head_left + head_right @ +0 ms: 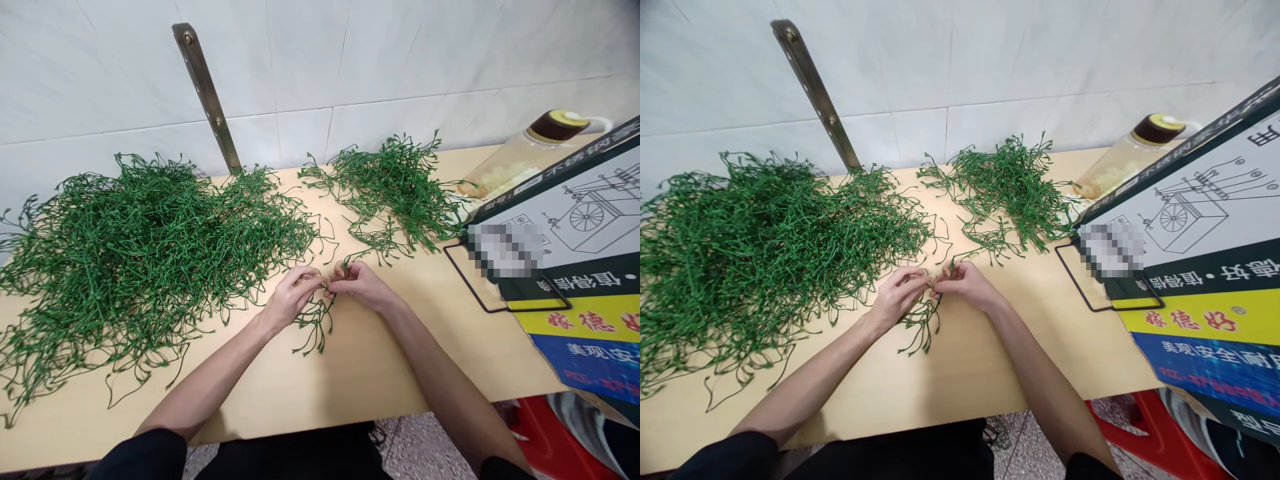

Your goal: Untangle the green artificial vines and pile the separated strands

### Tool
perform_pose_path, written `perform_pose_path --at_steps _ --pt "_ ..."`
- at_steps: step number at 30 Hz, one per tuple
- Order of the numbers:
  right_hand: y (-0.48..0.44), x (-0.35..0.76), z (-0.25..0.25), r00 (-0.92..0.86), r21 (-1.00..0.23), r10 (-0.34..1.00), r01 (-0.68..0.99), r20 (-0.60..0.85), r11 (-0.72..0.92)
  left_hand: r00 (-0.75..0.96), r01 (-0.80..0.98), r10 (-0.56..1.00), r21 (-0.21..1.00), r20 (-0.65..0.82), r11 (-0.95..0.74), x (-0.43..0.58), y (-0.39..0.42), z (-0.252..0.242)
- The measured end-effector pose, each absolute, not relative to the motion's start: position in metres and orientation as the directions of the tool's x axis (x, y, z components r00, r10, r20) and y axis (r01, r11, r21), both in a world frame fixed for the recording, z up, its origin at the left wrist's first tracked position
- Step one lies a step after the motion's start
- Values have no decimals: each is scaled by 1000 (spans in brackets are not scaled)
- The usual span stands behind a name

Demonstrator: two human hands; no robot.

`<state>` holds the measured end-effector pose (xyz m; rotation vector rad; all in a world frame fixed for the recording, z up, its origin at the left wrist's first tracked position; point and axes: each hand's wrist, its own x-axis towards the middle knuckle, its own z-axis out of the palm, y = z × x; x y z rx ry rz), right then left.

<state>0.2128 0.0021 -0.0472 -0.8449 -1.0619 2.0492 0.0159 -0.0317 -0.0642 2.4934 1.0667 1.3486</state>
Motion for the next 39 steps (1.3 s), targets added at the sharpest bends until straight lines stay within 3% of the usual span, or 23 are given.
perform_pose_path --at_steps 6,22,39 --pt "2 214 -47 -542 -862 807 -267 -235 -430 369 555 641 394 673 -733 16 -29 -61" --pt "-1 210 -46 -444 -931 878 -211 -180 -298 407 539 865 687 293 -487 14 -33 -51" --pt "-1 207 -45 -393 -951 909 -207 -135 -231 243 387 848 755 471 -530 14 -25 -56"
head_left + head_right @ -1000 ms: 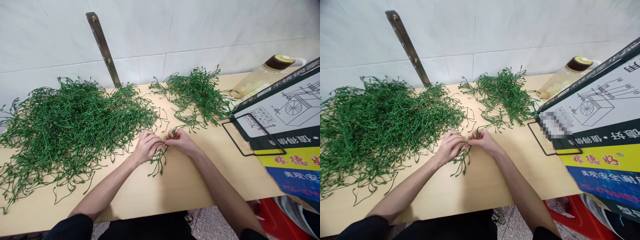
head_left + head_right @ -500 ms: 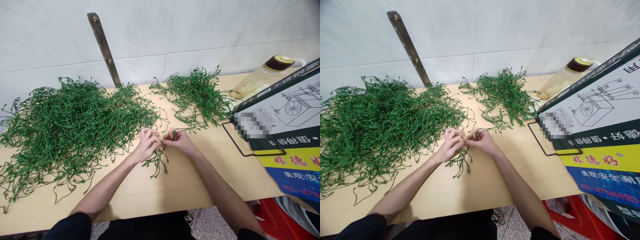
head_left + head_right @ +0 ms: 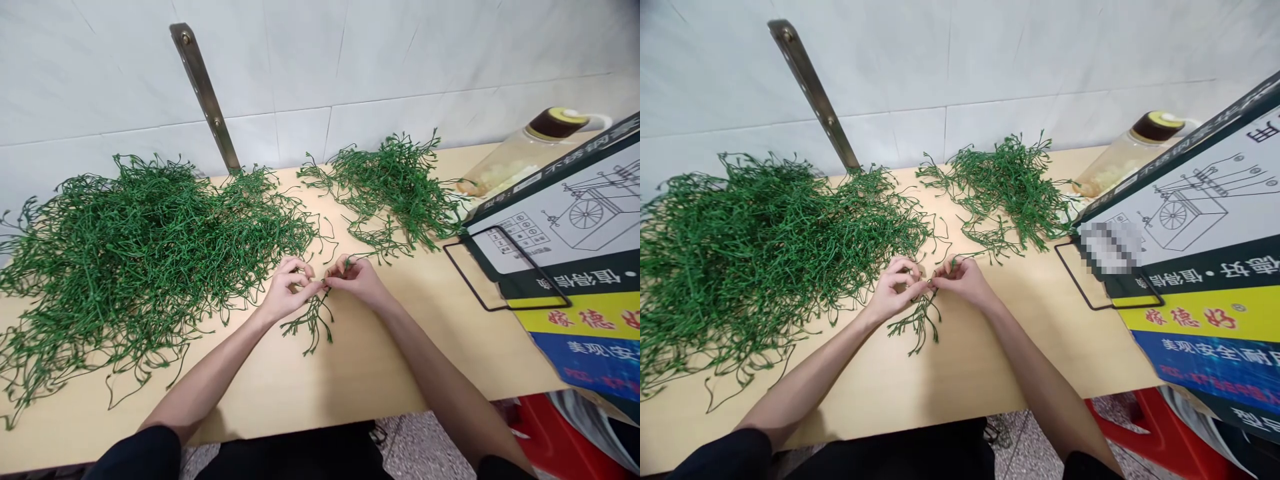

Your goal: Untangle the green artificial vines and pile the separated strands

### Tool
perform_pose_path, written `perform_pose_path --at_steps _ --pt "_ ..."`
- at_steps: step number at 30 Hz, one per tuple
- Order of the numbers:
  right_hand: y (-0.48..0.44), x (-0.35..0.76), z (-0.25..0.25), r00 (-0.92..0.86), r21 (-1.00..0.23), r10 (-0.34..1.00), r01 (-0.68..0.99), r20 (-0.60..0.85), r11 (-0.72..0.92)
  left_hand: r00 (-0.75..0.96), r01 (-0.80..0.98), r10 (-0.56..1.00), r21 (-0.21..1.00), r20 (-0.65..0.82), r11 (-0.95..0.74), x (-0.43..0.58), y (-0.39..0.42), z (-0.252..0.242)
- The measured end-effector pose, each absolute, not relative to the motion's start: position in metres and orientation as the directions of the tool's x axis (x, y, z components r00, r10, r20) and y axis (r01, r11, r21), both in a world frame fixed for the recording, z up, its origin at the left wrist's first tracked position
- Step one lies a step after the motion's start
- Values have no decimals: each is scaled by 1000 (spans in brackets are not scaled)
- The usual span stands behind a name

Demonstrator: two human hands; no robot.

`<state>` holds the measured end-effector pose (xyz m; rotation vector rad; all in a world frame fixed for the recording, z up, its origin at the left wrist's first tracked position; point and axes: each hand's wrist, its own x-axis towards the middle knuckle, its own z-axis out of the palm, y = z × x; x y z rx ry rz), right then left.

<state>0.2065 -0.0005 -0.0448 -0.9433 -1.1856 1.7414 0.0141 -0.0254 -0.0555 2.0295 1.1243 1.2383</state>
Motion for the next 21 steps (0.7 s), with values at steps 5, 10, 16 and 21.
perform_pose_path --at_steps 5,10,16,21 --pt "-1 207 -46 -413 -943 893 -186 -179 -275 360 295 799 753 482 -588 11 -23 -53" --pt "0 207 -47 -407 -932 893 -209 -191 -295 393 221 802 800 450 -557 10 -22 -49" --pt "0 207 -48 -413 -938 892 -196 -186 -286 334 232 829 813 448 -533 10 -24 -47" --pt "0 208 -47 -400 -944 899 -185 -180 -271 232 296 854 802 466 -518 13 -23 -54"
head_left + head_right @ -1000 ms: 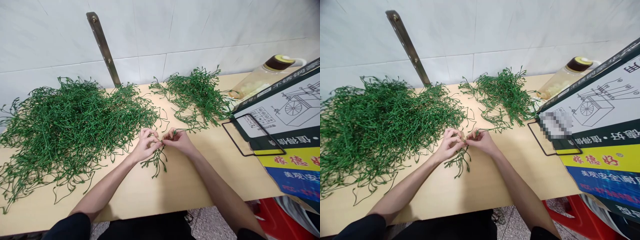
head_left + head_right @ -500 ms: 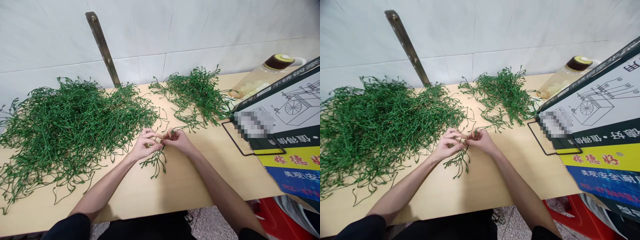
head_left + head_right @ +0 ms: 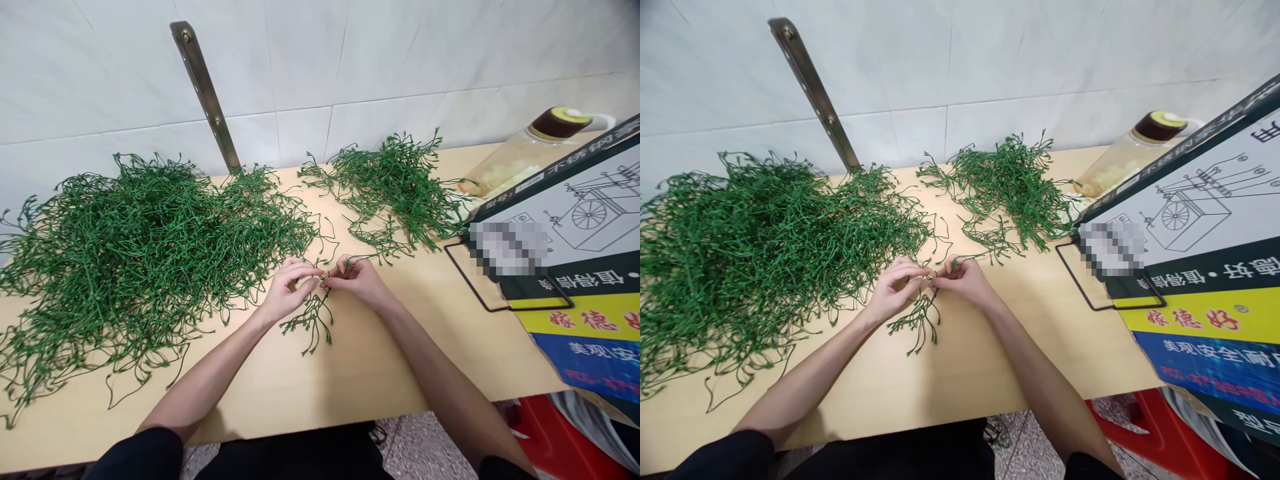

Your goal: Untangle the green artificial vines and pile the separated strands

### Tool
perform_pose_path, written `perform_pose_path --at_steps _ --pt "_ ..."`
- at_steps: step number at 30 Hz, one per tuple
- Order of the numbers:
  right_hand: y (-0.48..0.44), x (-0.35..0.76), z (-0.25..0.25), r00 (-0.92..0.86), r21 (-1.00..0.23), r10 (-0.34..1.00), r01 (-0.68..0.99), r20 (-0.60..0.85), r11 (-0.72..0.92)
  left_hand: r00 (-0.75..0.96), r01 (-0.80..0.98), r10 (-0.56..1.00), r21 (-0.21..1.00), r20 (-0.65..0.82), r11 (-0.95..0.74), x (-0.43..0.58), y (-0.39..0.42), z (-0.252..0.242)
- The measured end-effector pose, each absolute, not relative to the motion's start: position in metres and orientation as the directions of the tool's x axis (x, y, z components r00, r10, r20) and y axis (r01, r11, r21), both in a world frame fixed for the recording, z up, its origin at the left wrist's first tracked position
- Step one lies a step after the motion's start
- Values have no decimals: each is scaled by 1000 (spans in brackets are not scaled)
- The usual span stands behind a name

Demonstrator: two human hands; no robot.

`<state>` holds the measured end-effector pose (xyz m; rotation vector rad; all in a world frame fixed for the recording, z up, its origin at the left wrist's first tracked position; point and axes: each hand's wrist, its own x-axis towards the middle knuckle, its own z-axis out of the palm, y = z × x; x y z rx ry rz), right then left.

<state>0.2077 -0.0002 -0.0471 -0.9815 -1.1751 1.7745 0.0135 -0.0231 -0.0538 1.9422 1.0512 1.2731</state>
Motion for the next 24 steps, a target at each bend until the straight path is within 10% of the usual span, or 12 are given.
perform_pose_path --at_steps 24 --pt "-5 210 -40 -398 -958 901 -143 -173 -247 259 463 741 594 619 -658 14 -22 -67"
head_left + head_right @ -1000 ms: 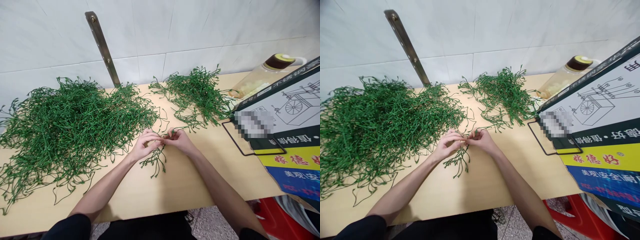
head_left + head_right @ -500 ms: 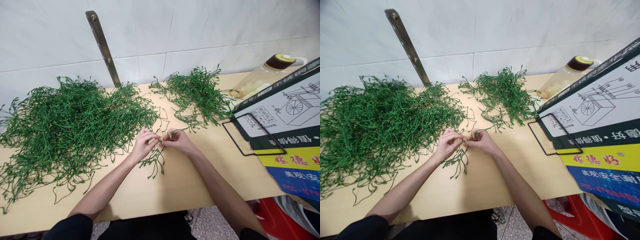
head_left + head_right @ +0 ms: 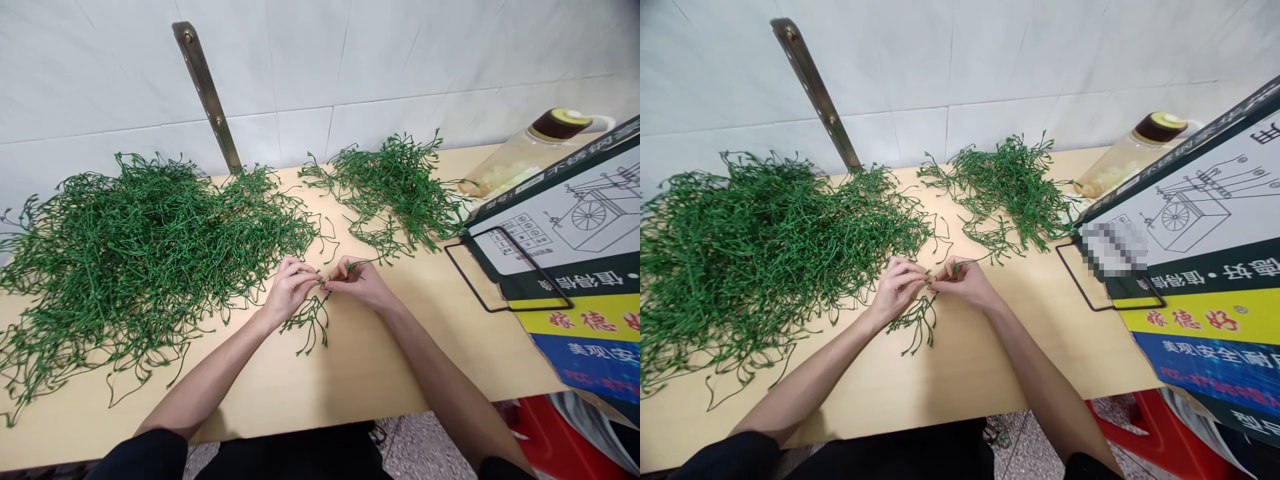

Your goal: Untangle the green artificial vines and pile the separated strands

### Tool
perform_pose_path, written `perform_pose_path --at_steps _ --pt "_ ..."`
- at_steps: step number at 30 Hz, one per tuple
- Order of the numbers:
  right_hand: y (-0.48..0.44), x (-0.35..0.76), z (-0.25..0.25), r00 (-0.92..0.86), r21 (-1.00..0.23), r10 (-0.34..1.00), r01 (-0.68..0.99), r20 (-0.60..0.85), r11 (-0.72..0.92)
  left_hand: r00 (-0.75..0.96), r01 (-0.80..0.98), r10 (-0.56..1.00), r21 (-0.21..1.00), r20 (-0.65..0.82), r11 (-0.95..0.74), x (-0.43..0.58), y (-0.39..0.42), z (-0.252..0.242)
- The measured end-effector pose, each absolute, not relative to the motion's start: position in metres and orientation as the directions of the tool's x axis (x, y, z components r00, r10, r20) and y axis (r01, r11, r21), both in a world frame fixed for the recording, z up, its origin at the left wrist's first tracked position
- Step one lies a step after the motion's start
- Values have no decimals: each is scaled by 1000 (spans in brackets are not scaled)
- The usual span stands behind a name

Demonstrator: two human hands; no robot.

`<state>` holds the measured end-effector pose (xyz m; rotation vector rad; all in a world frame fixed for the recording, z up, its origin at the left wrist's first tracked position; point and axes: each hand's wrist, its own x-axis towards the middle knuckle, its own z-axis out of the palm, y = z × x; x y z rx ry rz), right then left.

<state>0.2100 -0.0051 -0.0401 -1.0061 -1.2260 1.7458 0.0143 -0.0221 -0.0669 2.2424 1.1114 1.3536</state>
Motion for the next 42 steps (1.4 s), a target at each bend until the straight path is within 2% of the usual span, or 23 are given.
perform_pose_path --at_steps 9,13,19,24,28,32,42 --pt "-2 211 -44 -306 -989 948 -88 -88 -120 333 493 772 598 541 -632 13 -24 -65" --pt "-3 209 -45 -254 -998 967 -35 -39 -50 353 534 819 622 452 -573 14 -25 -63" --pt "-6 206 -45 -195 -995 979 55 67 80 273 485 907 769 320 -417 17 -27 -59" --pt "-5 208 -46 -230 -987 966 78 118 139 242 336 950 901 197 -273 17 -28 -56" --pt "-5 210 -48 -277 -993 957 51 88 106 264 167 960 976 95 -142 16 -27 -52" --pt "-7 209 -48 -328 -999 944 -8 45 45 282 27 957 996 72 -82 13 -26 -48" --pt "-8 205 -50 -414 -992 910 -107 -18 -68 372 -122 924 991 92 -49 9 -24 -46"
